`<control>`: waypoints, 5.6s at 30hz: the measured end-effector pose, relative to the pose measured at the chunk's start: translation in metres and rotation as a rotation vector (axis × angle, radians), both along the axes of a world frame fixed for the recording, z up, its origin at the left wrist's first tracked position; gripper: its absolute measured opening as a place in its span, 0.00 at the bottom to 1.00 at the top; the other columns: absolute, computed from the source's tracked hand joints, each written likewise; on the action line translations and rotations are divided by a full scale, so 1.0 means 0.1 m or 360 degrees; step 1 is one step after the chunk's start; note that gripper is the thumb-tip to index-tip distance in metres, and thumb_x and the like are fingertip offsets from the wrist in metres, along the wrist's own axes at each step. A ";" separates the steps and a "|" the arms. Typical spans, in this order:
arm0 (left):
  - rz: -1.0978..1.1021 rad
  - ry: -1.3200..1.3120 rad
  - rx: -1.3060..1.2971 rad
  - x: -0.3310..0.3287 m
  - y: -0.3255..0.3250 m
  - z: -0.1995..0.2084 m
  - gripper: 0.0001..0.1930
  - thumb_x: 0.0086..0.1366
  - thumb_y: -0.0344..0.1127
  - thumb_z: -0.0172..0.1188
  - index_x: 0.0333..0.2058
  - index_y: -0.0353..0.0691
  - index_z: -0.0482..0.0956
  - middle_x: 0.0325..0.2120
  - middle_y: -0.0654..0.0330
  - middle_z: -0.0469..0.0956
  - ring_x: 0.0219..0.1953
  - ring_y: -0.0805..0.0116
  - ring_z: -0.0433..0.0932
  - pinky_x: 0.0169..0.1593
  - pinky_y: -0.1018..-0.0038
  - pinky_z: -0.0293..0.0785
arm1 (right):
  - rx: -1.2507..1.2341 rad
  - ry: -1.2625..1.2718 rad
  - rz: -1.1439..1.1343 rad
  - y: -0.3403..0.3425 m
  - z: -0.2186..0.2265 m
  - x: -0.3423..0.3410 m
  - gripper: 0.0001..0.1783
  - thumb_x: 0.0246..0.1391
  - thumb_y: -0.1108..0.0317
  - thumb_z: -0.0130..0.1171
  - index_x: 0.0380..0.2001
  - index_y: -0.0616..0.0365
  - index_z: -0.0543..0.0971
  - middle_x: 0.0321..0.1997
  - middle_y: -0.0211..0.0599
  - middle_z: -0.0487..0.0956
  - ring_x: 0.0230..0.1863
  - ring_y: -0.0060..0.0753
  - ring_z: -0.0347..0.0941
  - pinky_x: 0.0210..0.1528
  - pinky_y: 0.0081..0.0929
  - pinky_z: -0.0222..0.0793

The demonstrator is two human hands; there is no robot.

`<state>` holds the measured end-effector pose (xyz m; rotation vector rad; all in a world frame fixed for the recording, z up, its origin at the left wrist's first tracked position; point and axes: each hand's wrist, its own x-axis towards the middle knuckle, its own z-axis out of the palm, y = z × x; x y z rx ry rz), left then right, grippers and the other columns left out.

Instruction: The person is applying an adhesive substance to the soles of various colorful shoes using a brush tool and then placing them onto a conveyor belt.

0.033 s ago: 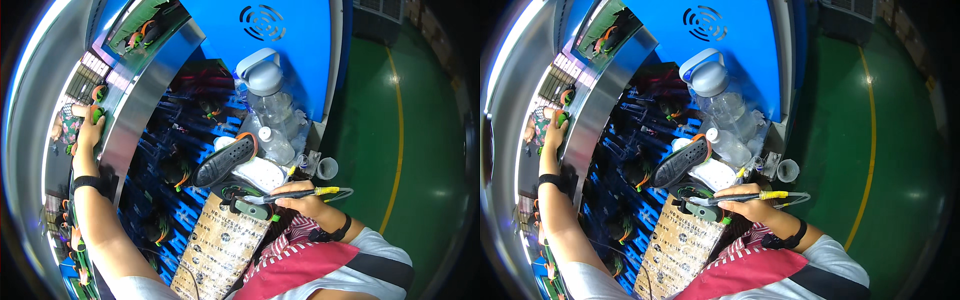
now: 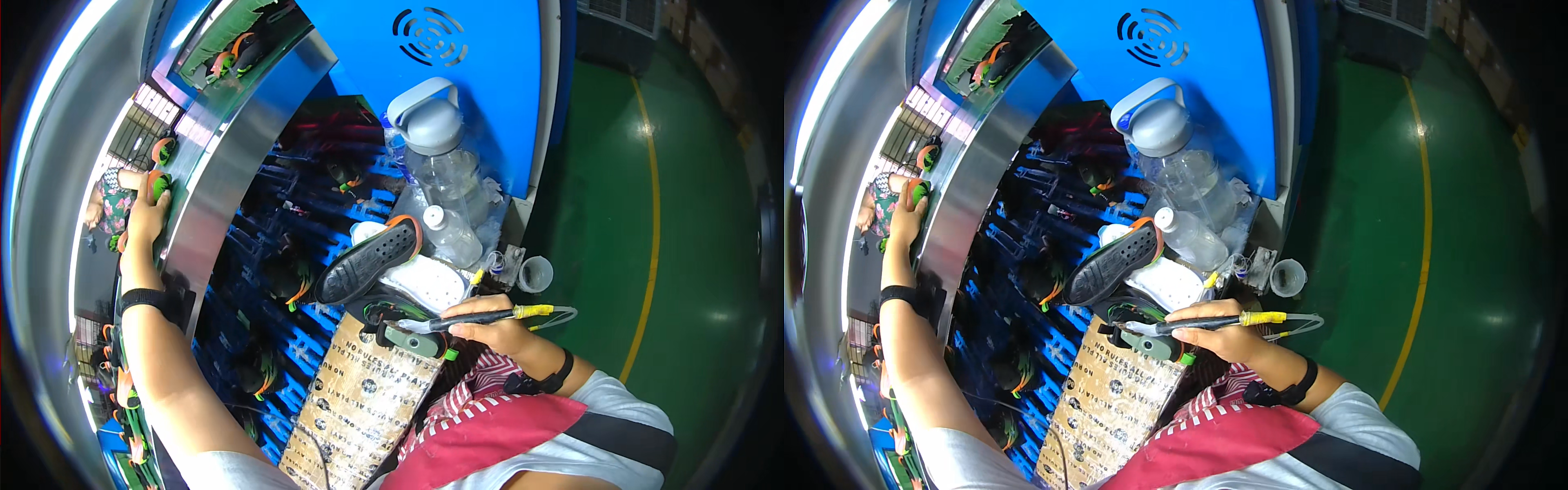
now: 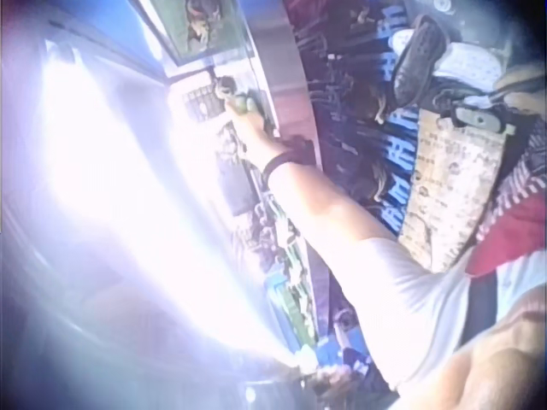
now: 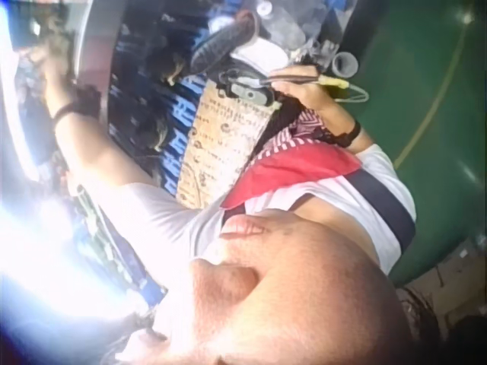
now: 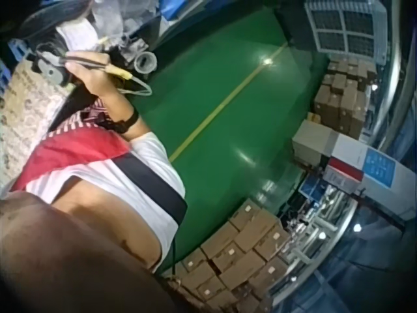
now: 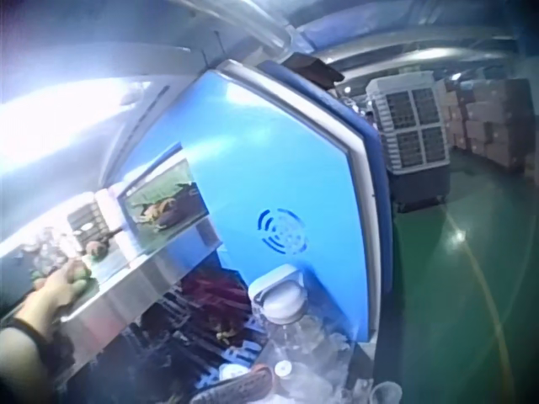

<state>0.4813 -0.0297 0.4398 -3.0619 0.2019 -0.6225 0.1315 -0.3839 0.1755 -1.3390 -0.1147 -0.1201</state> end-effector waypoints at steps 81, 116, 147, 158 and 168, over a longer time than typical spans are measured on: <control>-0.0123 0.0939 -0.4111 -4.77 -0.14 -3.65 0.35 0.55 0.62 0.56 0.53 0.40 0.67 0.50 0.54 0.70 0.51 0.61 0.72 0.54 0.66 0.69 | -0.0938 -0.1459 0.0138 1.83 -0.08 -0.58 0.12 0.40 0.71 0.62 0.33 0.58 0.78 0.22 0.32 0.71 0.22 0.32 0.72 0.20 0.25 0.67; -0.0610 0.0897 -0.3599 -4.37 0.48 -3.27 0.51 0.44 0.67 0.61 0.54 0.27 0.61 0.48 0.42 0.68 0.49 0.49 0.70 0.51 0.59 0.71 | -0.0426 -0.0676 0.1260 1.69 -0.21 -0.70 0.13 0.43 0.67 0.64 0.36 0.54 0.81 0.27 0.40 0.77 0.28 0.41 0.74 0.30 0.30 0.68; -0.0034 0.1779 -0.2584 -4.13 0.46 -2.76 0.19 0.63 0.42 0.54 0.44 0.30 0.75 0.33 0.56 0.80 0.31 0.74 0.78 0.37 0.79 0.74 | -0.0633 -0.1023 0.1304 1.65 -0.37 -0.65 0.13 0.41 0.67 0.63 0.35 0.48 0.80 0.24 0.36 0.74 0.28 0.40 0.73 0.29 0.34 0.68; 0.0137 0.1736 -0.2788 -4.13 0.50 -2.81 0.18 0.64 0.40 0.53 0.46 0.31 0.74 0.35 0.56 0.79 0.34 0.72 0.78 0.40 0.78 0.75 | -0.0558 -0.0836 0.1325 1.60 -0.41 -0.62 0.14 0.42 0.68 0.64 0.36 0.53 0.80 0.26 0.37 0.76 0.28 0.40 0.73 0.30 0.31 0.68; -0.0300 0.0455 -0.3354 -4.21 0.59 -2.98 0.22 0.68 0.44 0.43 0.55 0.37 0.65 0.53 0.54 0.69 0.54 0.62 0.69 0.59 0.64 0.62 | -0.0348 -0.0729 0.1077 1.37 -0.25 -0.49 0.13 0.40 0.73 0.66 0.34 0.57 0.81 0.24 0.38 0.78 0.25 0.35 0.74 0.27 0.25 0.68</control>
